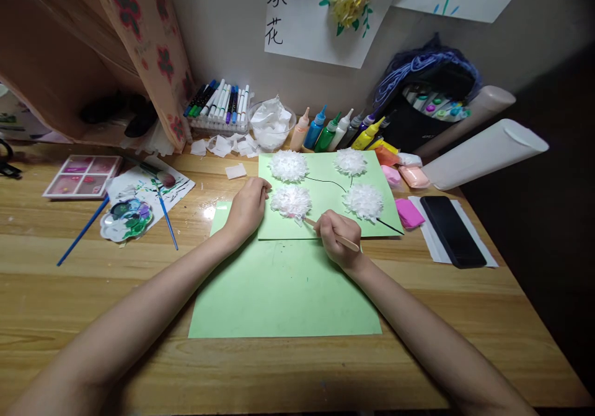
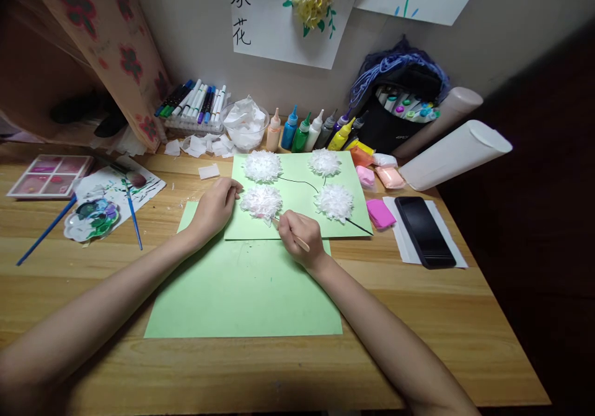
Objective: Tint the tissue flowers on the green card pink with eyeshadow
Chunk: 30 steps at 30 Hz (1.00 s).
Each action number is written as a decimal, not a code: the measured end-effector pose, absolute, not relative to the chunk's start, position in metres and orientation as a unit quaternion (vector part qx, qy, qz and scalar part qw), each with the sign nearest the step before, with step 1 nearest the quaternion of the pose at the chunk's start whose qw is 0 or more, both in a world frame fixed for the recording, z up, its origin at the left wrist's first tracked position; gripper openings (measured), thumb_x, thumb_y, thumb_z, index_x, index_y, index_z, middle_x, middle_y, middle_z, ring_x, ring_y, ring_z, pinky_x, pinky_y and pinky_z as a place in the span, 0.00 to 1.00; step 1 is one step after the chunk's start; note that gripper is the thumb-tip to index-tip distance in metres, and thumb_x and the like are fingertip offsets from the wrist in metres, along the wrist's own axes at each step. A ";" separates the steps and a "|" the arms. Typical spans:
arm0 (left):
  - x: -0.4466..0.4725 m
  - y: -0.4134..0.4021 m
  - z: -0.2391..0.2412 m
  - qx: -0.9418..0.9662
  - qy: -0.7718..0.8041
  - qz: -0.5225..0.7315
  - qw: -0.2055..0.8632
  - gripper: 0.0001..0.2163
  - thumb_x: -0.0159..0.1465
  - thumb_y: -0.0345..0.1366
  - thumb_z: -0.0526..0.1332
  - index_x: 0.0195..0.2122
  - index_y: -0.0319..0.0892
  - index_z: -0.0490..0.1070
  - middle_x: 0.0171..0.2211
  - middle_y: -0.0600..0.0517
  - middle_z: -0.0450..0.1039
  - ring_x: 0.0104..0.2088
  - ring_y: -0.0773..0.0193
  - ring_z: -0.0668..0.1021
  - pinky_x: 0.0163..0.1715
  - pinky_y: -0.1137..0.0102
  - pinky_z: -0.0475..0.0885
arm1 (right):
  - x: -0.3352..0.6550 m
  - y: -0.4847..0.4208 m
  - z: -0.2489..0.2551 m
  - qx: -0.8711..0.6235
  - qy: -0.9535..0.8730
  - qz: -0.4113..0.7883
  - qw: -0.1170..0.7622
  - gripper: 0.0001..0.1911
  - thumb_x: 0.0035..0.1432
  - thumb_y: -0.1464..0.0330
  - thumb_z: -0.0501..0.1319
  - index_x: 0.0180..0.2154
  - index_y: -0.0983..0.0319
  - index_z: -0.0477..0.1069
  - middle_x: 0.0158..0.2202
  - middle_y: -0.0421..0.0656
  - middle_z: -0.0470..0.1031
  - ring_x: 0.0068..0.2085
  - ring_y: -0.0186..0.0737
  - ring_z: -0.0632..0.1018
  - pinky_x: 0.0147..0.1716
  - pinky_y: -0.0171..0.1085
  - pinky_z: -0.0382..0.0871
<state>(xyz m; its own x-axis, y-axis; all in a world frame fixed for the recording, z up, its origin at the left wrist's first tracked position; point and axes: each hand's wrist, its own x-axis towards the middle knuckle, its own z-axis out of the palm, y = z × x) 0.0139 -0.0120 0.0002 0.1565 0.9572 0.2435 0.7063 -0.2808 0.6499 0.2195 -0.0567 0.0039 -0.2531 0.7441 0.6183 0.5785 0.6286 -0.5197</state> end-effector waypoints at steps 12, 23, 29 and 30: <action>0.014 -0.013 0.000 0.734 0.566 0.318 0.197 0.09 0.62 0.24 0.47 0.36 0.42 0.63 0.35 0.49 0.69 0.34 0.63 0.72 0.34 0.68 0.66 | 0.223 -0.064 0.002 -0.366 -0.775 0.099 0.506 0.19 0.63 0.70 0.47 0.19 0.58 0.60 0.14 0.38 0.62 0.18 0.34 0.67 0.18 0.35 0.59; 0.015 -0.012 -0.001 0.740 0.563 0.317 0.188 0.09 0.62 0.24 0.47 0.36 0.42 0.64 0.35 0.49 0.69 0.34 0.63 0.72 0.34 0.68 0.66 | 0.217 -0.058 0.004 -0.400 -0.818 0.052 0.409 0.17 0.64 0.72 0.47 0.21 0.58 0.59 0.16 0.38 0.64 0.18 0.33 0.66 0.19 0.36 0.57; 0.015 -0.012 0.000 0.738 0.567 0.312 0.190 0.09 0.62 0.24 0.47 0.36 0.42 0.64 0.36 0.48 0.69 0.36 0.61 0.72 0.36 0.67 0.66 | 0.218 -0.056 0.003 -0.417 -0.803 0.069 0.420 0.18 0.64 0.71 0.47 0.22 0.59 0.58 0.16 0.39 0.64 0.18 0.33 0.66 0.19 0.35 0.57; 0.015 -0.012 0.001 0.738 0.568 0.310 0.191 0.09 0.62 0.24 0.47 0.36 0.42 0.64 0.36 0.48 0.69 0.36 0.61 0.72 0.36 0.67 0.66 | 0.218 -0.056 0.003 -0.421 -0.800 0.075 0.421 0.18 0.64 0.71 0.47 0.21 0.59 0.58 0.16 0.39 0.64 0.18 0.33 0.67 0.19 0.35 0.56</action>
